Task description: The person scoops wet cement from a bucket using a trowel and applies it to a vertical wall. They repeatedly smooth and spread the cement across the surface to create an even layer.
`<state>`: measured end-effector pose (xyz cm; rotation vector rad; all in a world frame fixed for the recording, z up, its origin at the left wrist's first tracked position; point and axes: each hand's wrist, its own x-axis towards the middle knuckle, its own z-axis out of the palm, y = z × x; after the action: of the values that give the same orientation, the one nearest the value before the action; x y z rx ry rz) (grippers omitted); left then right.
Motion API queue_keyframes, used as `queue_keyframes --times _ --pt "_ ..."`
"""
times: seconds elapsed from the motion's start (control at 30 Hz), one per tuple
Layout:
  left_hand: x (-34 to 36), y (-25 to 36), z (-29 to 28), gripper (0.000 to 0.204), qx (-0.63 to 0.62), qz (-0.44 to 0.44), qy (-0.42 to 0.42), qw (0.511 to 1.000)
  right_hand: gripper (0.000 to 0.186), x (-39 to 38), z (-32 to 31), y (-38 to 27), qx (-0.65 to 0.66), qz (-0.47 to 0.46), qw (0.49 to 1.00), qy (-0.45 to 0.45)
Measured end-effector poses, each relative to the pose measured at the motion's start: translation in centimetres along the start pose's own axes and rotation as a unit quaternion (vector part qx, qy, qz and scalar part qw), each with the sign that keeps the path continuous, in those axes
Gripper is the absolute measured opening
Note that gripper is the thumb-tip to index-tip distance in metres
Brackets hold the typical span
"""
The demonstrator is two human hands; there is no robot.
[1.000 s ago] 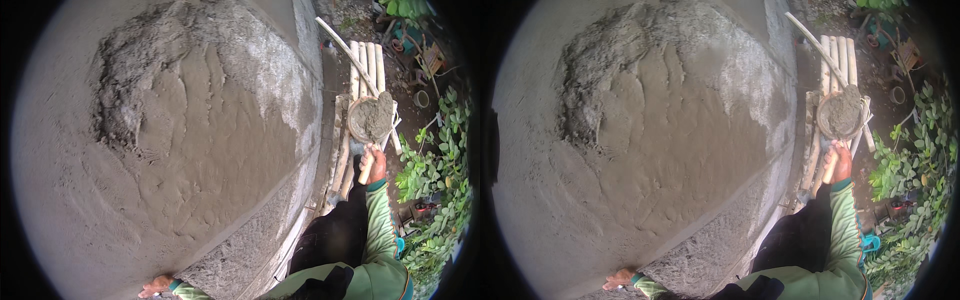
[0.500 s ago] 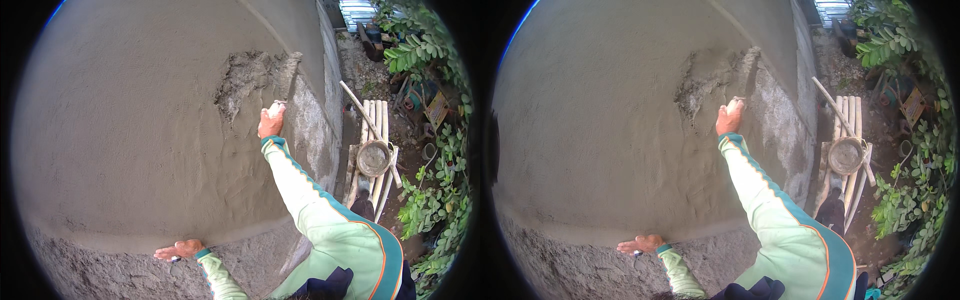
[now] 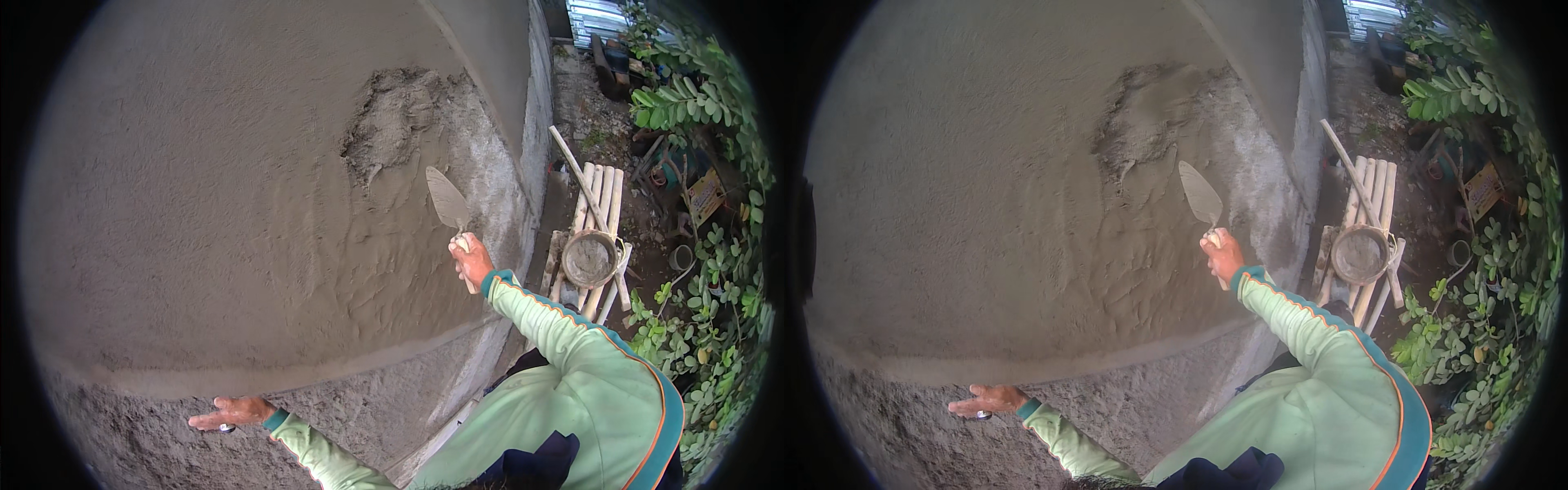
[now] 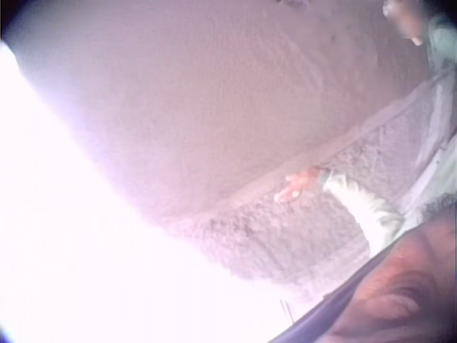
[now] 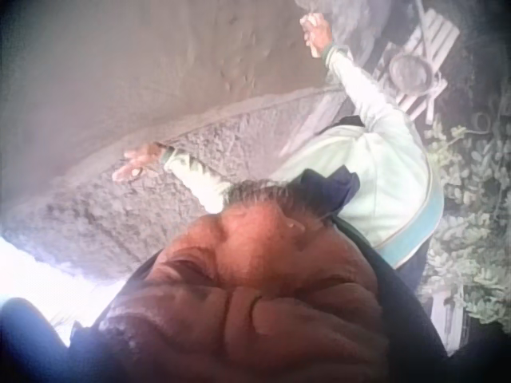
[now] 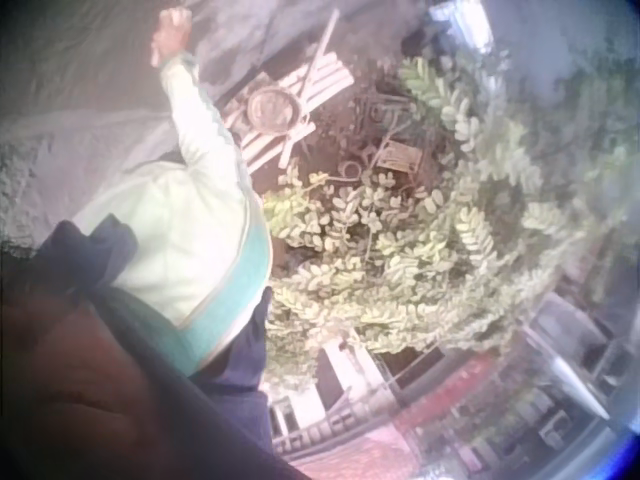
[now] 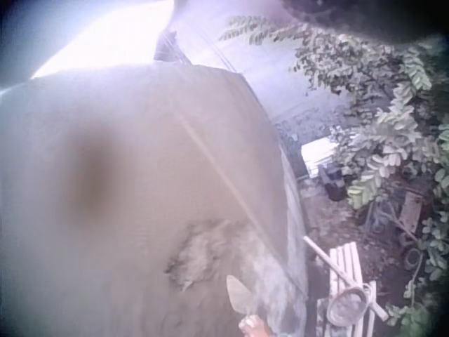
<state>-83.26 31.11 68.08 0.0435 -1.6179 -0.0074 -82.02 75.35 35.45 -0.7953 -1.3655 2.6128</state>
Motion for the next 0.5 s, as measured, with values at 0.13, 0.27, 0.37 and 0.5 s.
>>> queue_keyframes --times 0.13,0.27,0.37,0.5 --pt "4.8 1.7 4.0 0.091 0.013 -0.051 0.001 0.999 0.025 7.8 -1.6 -6.3 0.014 -0.071 0.997 0.026" --pt "4.9 2.5 5.6 0.093 0.070 -0.053 0.022 0.996 0.036 18.2 -0.4 -12.9 0.063 -0.177 0.980 0.073" --pt "4.7 2.4 5.0 0.091 0.083 -0.046 0.014 0.995 0.040 25.3 1.3 -15.5 0.098 -0.183 0.970 0.127" --pt "4.6 2.4 4.9 0.090 0.090 -0.044 0.008 0.995 0.042 30.9 2.8 -17.0 0.071 -0.179 0.973 0.131"
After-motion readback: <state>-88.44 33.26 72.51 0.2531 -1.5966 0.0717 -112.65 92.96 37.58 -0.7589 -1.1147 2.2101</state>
